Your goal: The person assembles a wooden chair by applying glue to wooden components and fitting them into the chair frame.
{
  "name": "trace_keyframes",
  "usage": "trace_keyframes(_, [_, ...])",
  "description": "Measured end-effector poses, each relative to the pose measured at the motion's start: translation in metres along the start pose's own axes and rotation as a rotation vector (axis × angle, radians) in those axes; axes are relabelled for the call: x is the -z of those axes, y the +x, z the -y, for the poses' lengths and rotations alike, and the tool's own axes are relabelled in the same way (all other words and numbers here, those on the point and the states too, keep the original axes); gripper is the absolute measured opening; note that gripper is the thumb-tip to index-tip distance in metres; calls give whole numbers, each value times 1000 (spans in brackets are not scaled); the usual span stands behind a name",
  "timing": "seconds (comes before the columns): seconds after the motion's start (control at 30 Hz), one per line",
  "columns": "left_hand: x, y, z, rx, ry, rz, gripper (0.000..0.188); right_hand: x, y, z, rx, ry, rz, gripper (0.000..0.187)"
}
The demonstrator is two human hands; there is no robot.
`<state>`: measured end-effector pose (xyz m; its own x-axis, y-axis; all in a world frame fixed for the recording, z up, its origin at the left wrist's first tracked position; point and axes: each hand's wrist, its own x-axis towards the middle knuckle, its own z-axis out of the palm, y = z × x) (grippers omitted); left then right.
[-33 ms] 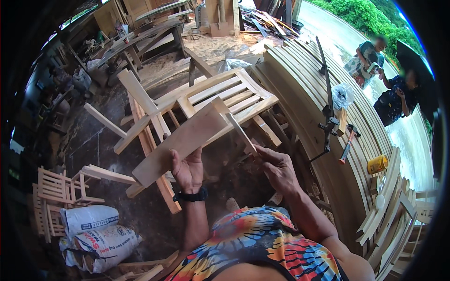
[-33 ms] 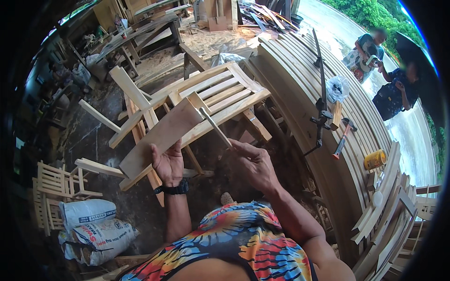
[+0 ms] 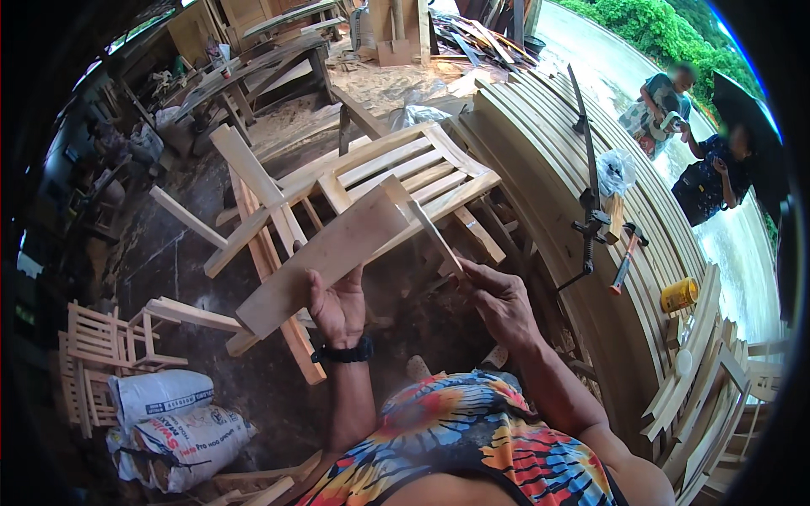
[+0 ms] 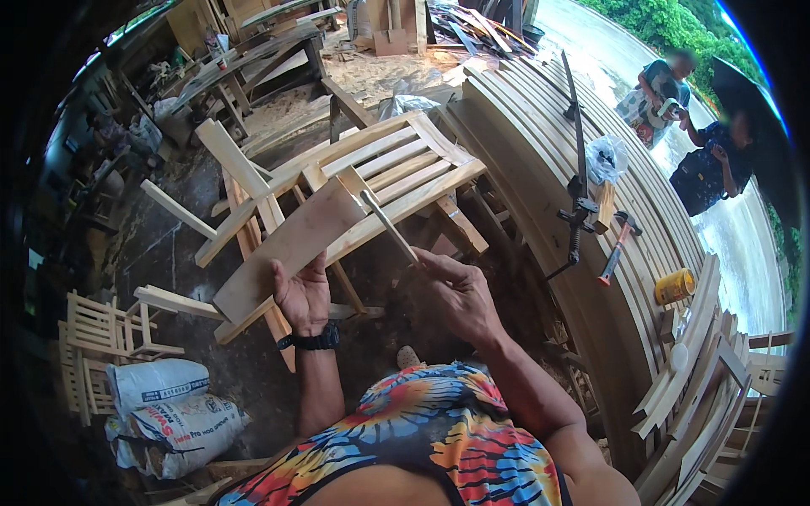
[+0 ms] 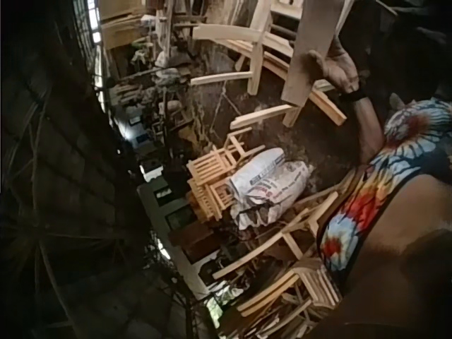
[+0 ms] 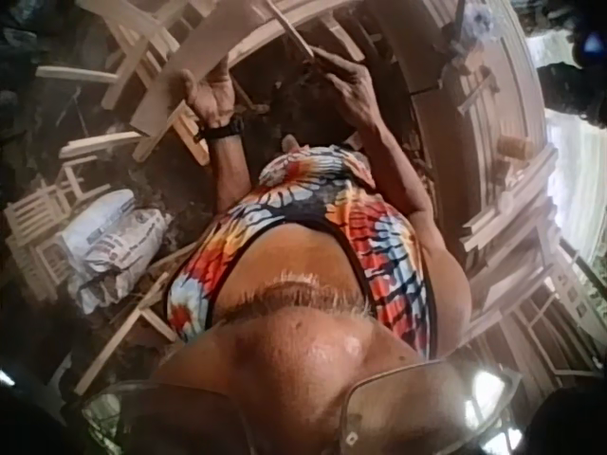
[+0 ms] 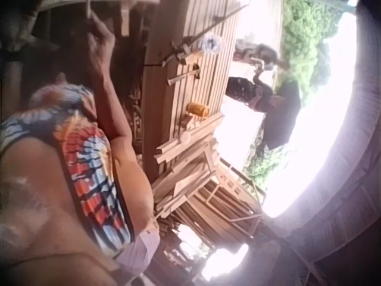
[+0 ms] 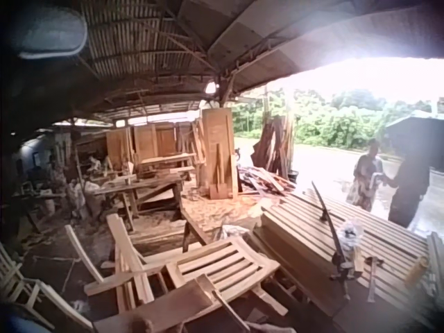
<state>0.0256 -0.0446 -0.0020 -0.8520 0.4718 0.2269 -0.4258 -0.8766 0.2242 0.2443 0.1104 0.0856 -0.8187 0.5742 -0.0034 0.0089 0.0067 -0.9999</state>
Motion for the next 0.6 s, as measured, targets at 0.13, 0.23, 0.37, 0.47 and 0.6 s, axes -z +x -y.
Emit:
trace_keyframes(0.13, [-5,-4,7,-4,33,-1,63,5,8,-10,140,-86,-50,37])
trace_keyframes(0.23, [-10,-7,12,10,36,12,66,1,11,-6,129,-135,-92,38])
trace_keyframes(0.37, [-15,-8,15,24,30,0,70,-6,14,-8,184,-209,-145,36])
trace_keyframes(0.47, [-22,-8,20,4,64,40,70,-7,15,-11,193,-256,-172,35])
trace_keyframes(0.6, [-18,-8,20,7,46,60,70,0,14,-3,106,-104,-53,32])
